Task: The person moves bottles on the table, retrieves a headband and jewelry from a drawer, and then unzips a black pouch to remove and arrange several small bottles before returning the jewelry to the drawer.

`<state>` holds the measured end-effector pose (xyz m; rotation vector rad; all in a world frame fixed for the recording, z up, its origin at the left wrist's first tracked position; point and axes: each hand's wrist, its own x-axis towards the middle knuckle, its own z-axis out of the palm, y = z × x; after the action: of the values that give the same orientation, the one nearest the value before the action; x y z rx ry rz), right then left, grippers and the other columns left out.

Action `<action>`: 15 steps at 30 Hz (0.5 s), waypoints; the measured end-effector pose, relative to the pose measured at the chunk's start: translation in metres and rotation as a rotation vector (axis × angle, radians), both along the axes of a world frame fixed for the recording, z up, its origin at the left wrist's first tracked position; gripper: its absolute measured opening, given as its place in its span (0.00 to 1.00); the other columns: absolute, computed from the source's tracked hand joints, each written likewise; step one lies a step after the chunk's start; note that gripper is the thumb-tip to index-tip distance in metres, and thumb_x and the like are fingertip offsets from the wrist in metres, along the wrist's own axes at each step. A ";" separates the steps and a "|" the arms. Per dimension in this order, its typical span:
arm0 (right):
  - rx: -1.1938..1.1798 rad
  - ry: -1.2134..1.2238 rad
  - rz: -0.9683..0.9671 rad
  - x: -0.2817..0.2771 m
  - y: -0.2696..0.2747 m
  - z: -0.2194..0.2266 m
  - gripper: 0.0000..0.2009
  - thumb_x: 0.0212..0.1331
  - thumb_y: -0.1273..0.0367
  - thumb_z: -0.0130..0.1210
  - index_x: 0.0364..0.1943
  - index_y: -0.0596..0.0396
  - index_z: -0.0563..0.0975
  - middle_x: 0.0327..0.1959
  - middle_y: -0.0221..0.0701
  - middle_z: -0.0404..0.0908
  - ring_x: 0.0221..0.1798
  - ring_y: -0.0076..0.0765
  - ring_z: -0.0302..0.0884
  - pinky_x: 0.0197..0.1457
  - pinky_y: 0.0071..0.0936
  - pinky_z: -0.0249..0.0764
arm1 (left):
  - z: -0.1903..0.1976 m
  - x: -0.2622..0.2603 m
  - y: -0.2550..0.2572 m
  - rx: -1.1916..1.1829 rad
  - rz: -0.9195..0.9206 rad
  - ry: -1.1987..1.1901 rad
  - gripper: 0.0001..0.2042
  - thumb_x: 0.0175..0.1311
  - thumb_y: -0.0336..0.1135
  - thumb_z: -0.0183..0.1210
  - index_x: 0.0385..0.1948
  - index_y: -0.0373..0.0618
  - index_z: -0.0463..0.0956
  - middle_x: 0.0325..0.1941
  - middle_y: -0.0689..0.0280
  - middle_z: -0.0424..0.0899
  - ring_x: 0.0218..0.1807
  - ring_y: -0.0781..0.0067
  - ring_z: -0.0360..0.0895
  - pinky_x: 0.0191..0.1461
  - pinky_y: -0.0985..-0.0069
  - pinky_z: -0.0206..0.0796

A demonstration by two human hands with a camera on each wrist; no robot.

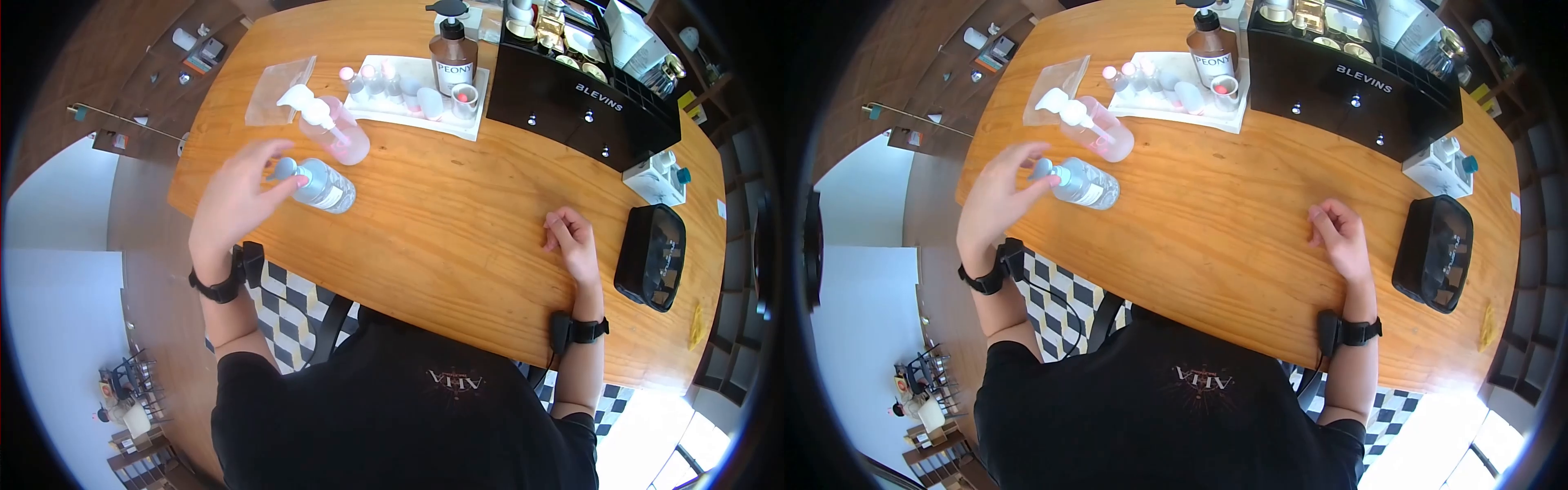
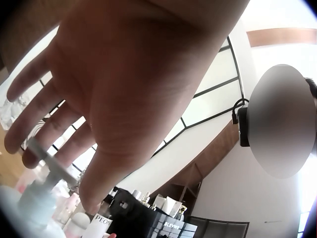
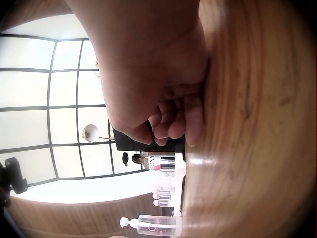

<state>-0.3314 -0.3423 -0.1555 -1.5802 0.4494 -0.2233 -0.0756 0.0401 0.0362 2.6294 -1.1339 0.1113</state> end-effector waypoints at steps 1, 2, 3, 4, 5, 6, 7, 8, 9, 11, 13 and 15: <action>-0.006 0.001 0.004 0.000 0.000 0.000 0.11 0.74 0.68 0.55 0.32 0.58 0.77 0.19 0.22 0.73 0.24 0.18 0.71 0.30 0.20 0.69 | 0.010 -0.002 -0.003 0.000 -0.008 -0.082 0.19 0.61 0.42 0.69 0.49 0.39 0.80 0.41 0.54 0.85 0.45 0.55 0.84 0.49 0.66 0.75; -0.012 0.001 0.007 0.000 -0.001 0.000 0.10 0.74 0.68 0.55 0.32 0.57 0.77 0.19 0.22 0.73 0.23 0.18 0.71 0.30 0.19 0.69 | 0.021 -0.003 -0.007 0.000 -0.016 -0.165 0.20 0.62 0.42 0.69 0.49 0.39 0.80 0.42 0.54 0.85 0.46 0.54 0.84 0.50 0.66 0.75; -0.018 0.002 0.011 0.000 0.000 0.000 0.10 0.74 0.68 0.55 0.32 0.57 0.77 0.20 0.22 0.73 0.23 0.18 0.71 0.30 0.19 0.68 | 0.034 -0.003 -0.014 0.003 -0.050 -0.141 0.20 0.62 0.41 0.70 0.50 0.39 0.80 0.44 0.54 0.86 0.47 0.56 0.83 0.52 0.66 0.74; -0.012 0.007 0.011 0.000 0.000 0.000 0.10 0.74 0.68 0.55 0.32 0.57 0.77 0.20 0.22 0.73 0.23 0.18 0.71 0.30 0.19 0.68 | 0.049 -0.003 -0.023 0.005 -0.082 -0.117 0.20 0.62 0.40 0.70 0.51 0.38 0.79 0.46 0.54 0.86 0.49 0.57 0.83 0.54 0.66 0.74; -0.006 0.011 0.011 0.000 0.000 0.000 0.10 0.74 0.68 0.55 0.32 0.57 0.77 0.20 0.22 0.74 0.23 0.17 0.71 0.30 0.19 0.68 | 0.062 -0.001 -0.032 0.007 -0.113 -0.093 0.20 0.62 0.39 0.70 0.52 0.38 0.79 0.48 0.54 0.86 0.50 0.59 0.83 0.56 0.66 0.73; -0.002 0.015 0.011 0.000 0.000 0.000 0.10 0.74 0.68 0.55 0.33 0.57 0.76 0.20 0.22 0.74 0.23 0.17 0.71 0.30 0.19 0.67 | 0.071 0.003 -0.044 0.025 -0.166 -0.102 0.20 0.63 0.39 0.70 0.53 0.38 0.79 0.48 0.54 0.86 0.51 0.59 0.82 0.56 0.66 0.73; -0.008 0.015 0.013 -0.001 -0.001 0.000 0.10 0.74 0.68 0.55 0.33 0.57 0.76 0.21 0.22 0.74 0.23 0.17 0.72 0.30 0.19 0.67 | 0.079 0.010 -0.057 0.042 -0.219 -0.111 0.20 0.63 0.40 0.69 0.53 0.39 0.79 0.48 0.55 0.86 0.52 0.60 0.82 0.57 0.66 0.73; -0.014 0.015 0.013 -0.001 -0.001 -0.001 0.10 0.73 0.68 0.55 0.33 0.57 0.76 0.21 0.22 0.74 0.24 0.17 0.72 0.30 0.19 0.67 | 0.085 0.017 -0.073 0.060 -0.273 -0.121 0.20 0.64 0.41 0.69 0.53 0.39 0.79 0.48 0.55 0.86 0.52 0.60 0.82 0.57 0.66 0.73; -0.021 0.015 0.014 -0.001 -0.001 -0.002 0.10 0.73 0.68 0.55 0.33 0.58 0.76 0.21 0.23 0.75 0.24 0.17 0.72 0.30 0.19 0.67 | 0.091 0.026 -0.092 0.073 -0.330 -0.116 0.21 0.65 0.42 0.68 0.54 0.39 0.79 0.50 0.55 0.86 0.53 0.60 0.82 0.57 0.66 0.73; -0.018 0.004 0.010 -0.001 0.000 -0.003 0.10 0.73 0.68 0.55 0.33 0.58 0.76 0.21 0.23 0.75 0.24 0.17 0.72 0.30 0.19 0.67 | 0.089 0.046 -0.135 0.074 -0.415 -0.139 0.21 0.67 0.42 0.66 0.56 0.39 0.78 0.51 0.56 0.85 0.53 0.63 0.81 0.57 0.68 0.72; -0.016 -0.001 0.010 -0.001 0.000 -0.002 0.10 0.73 0.68 0.56 0.33 0.58 0.76 0.21 0.23 0.75 0.24 0.17 0.73 0.30 0.19 0.67 | 0.090 0.058 -0.181 0.119 -0.476 -0.195 0.21 0.66 0.41 0.65 0.55 0.37 0.78 0.49 0.54 0.85 0.51 0.60 0.82 0.56 0.68 0.73; -0.016 0.000 0.009 -0.002 0.000 -0.002 0.10 0.73 0.68 0.56 0.32 0.58 0.76 0.21 0.22 0.75 0.24 0.17 0.73 0.30 0.19 0.67 | 0.089 0.077 -0.222 0.198 -0.543 -0.220 0.23 0.63 0.43 0.66 0.55 0.38 0.77 0.50 0.47 0.84 0.54 0.50 0.82 0.58 0.62 0.73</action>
<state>-0.3332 -0.3418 -0.1574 -1.5973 0.4413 -0.2200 0.0012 -0.1824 0.1253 2.4035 -1.9811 0.1873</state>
